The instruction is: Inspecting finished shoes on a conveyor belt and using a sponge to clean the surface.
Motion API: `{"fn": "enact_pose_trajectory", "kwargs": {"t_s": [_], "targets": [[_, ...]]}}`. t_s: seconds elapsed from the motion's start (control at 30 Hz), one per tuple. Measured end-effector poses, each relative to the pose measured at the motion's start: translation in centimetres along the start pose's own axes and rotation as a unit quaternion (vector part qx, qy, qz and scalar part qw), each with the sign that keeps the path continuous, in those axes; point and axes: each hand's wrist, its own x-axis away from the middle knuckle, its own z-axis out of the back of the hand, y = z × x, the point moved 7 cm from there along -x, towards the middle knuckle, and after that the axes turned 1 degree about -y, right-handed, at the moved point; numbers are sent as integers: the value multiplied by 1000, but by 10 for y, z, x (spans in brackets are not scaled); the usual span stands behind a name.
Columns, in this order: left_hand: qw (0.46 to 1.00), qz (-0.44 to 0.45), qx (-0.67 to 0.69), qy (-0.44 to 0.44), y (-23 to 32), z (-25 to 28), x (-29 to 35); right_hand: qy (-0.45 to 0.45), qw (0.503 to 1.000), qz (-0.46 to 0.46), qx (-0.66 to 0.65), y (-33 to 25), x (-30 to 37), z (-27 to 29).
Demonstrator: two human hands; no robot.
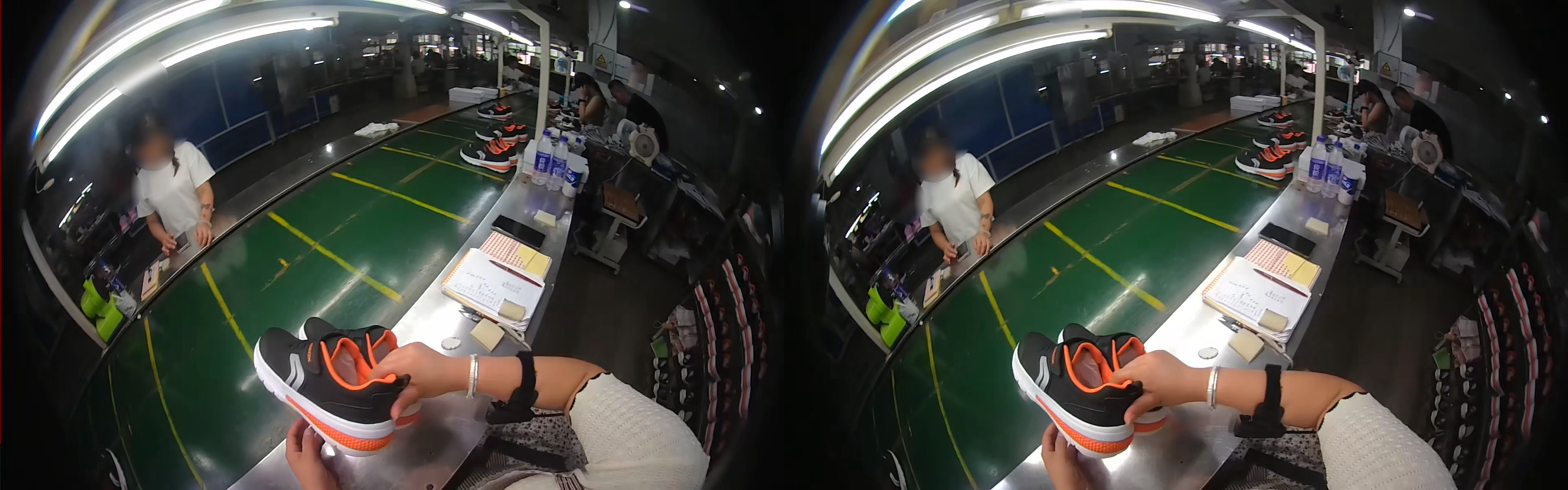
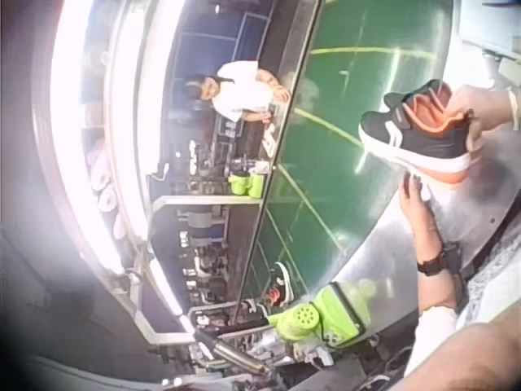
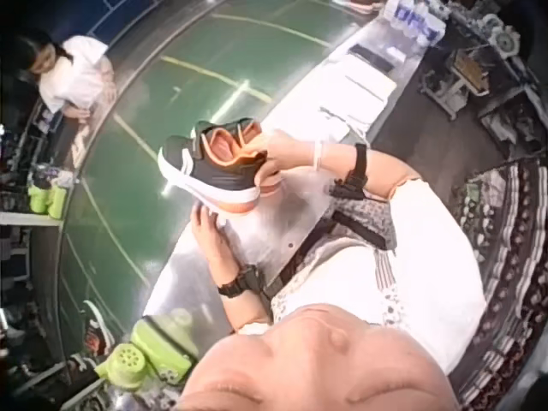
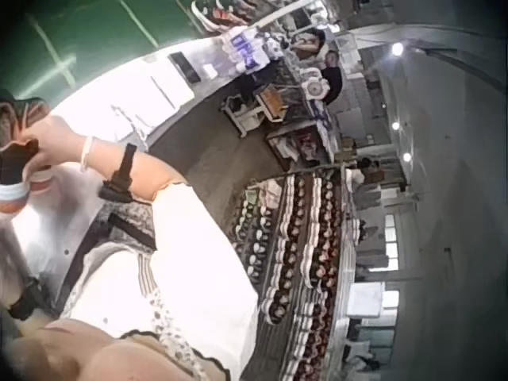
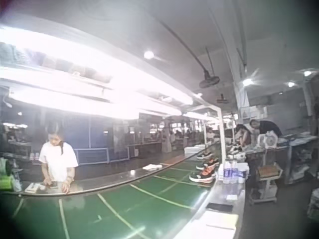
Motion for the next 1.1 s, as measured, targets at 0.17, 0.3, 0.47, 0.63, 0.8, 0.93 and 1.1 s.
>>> {"fn": "enact_pose_trajectory", "kwargs": {"t_s": [0.17,0.3,0.47,0.63,0.8,0.93,1.1], "targets": [[995,48,-82,-14,26,-16,30,-9,955,20,296,78,-61,72],[995,62,-78,-23,23,-30,30,325,862,-162,354,163,-26,166],[992,77,-93,-26,28,-32,26,278,937,-123,174,161,-30,100],[981,114,-152,-42,29,-33,32,36,994,-70,-77,85,-32,-32],[961,59,-233,-135,-17,-25,14,-98,949,-31,-298,26,-30,-111],[947,25,-293,-126,-8,-16,21,-128,892,-1,-433,-17,-38,-128],[913,-16,-383,-141,-1,-20,17,-126,913,-16,-388,10,-50,-151]]}}
